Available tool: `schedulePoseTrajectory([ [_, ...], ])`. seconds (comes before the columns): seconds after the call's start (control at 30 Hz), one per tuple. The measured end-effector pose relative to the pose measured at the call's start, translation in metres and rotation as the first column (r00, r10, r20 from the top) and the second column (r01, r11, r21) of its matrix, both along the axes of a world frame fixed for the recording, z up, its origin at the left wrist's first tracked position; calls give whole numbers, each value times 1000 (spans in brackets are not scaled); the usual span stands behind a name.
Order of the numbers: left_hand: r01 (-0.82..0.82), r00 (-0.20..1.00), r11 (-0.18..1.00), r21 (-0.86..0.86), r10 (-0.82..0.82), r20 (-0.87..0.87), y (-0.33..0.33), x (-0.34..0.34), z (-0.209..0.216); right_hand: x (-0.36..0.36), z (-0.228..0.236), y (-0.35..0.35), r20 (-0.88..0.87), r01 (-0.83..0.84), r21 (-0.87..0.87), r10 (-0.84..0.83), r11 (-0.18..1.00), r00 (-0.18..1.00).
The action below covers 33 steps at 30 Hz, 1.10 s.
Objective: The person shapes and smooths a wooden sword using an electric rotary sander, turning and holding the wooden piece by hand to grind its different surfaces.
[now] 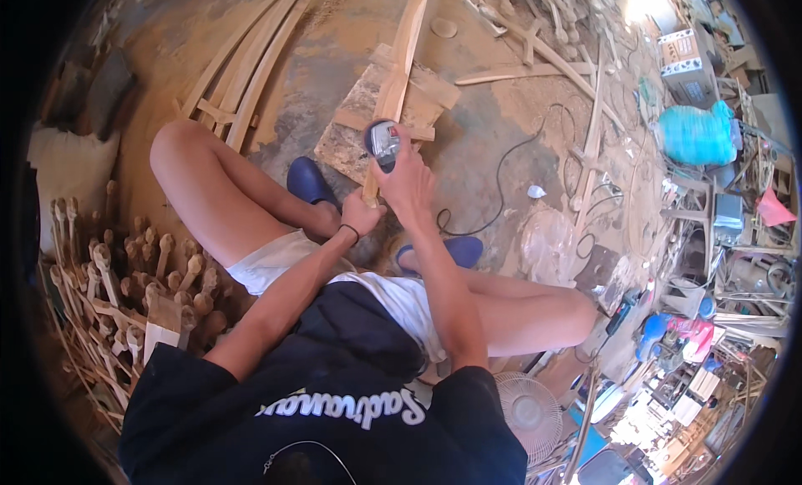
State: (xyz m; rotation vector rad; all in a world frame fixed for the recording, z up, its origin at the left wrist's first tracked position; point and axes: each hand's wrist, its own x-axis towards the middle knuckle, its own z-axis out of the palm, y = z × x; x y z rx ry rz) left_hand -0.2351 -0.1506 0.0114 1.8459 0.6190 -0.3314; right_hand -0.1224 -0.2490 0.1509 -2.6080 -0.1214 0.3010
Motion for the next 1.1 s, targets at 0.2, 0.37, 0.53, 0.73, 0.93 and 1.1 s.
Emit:
schedulePoseTrajectory([
  [0.2, -45, 999, 999, 27, 44, 9, -2, 0, -2, 19, 2, -23, 3, 47, 73, -47, 996, 999],
  [0.37, -17, 1000, 999, -49, 17, 15, 3, 0, 1, 23, -5, -50, 70, 189, 0, -188, 982, 980],
  [0.53, -22, 999, 1000, 3, 22, 44, 3, -2, 3, 7, 11, -18, 9, 177, -107, -177, 978, 984],
  [0.73, -80, 991, 995, -63, 86, 101, -6, -2, 0, 9, 3, 38, -2, -56, -39, 56, 998, 998],
  [0.93, -73, 993, 997, -37, 77, 91, 0, -2, 2, 6, -6, 6, -8, -45, 8, 45, 999, 999],
  [1.1, -46, 999, 997, -63, 48, 22, 7, 3, 7, 5, 4, -28, 8, 150, 8, -150, 989, 989],
])
